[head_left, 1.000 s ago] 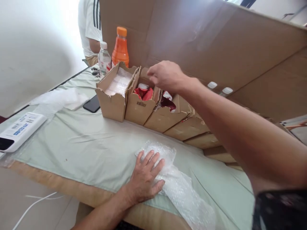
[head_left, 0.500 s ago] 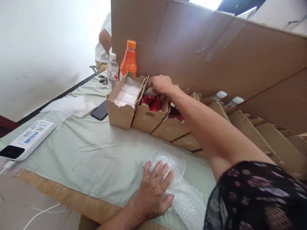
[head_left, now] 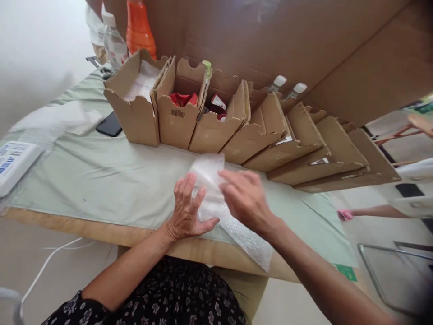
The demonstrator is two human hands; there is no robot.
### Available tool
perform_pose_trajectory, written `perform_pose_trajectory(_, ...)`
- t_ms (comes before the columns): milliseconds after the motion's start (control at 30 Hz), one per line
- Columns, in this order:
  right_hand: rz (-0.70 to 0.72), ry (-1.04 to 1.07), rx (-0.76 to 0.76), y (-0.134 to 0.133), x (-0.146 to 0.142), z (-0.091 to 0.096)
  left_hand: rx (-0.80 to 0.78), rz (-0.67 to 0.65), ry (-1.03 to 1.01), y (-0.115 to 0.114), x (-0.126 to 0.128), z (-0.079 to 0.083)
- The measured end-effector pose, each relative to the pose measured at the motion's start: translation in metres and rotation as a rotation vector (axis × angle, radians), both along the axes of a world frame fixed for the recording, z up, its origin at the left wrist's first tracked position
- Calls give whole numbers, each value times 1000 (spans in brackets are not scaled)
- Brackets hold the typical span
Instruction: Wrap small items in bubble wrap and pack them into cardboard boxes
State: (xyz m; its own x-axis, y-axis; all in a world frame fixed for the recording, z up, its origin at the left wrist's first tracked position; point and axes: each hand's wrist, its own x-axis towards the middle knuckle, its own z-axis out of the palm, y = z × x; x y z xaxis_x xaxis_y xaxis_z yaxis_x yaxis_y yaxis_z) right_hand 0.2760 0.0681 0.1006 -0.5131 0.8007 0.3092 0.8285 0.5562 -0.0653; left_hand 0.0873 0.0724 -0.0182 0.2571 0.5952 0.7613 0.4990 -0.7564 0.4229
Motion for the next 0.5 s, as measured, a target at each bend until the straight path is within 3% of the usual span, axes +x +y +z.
perform_pose_trajectory(67, 114, -45, -169, -1, 0, -26, -32, -65, 74, 2, 0, 0)
perform_pose_trajectory(167, 210, -60, -294, 4, 6, -24, -161, -165, 227, 5, 3, 0)
perform_pose_trajectory(267, 266, 0, -314, 23, 13, 18, -252, -148, 278, 6, 6, 0)
perform_pose_trajectory(333, 248, 47, -203, 49, 6, 56, -287, -127, 298, 6, 8, -1)
perform_pose_trajectory(433, 246, 61, 38, 108, -36, 111, -299, -138, 313, 7, 11, -4)
perform_pose_trajectory(500, 227, 41, 125, 158, -81, 135, -294, -143, 289, 8, 12, -7)
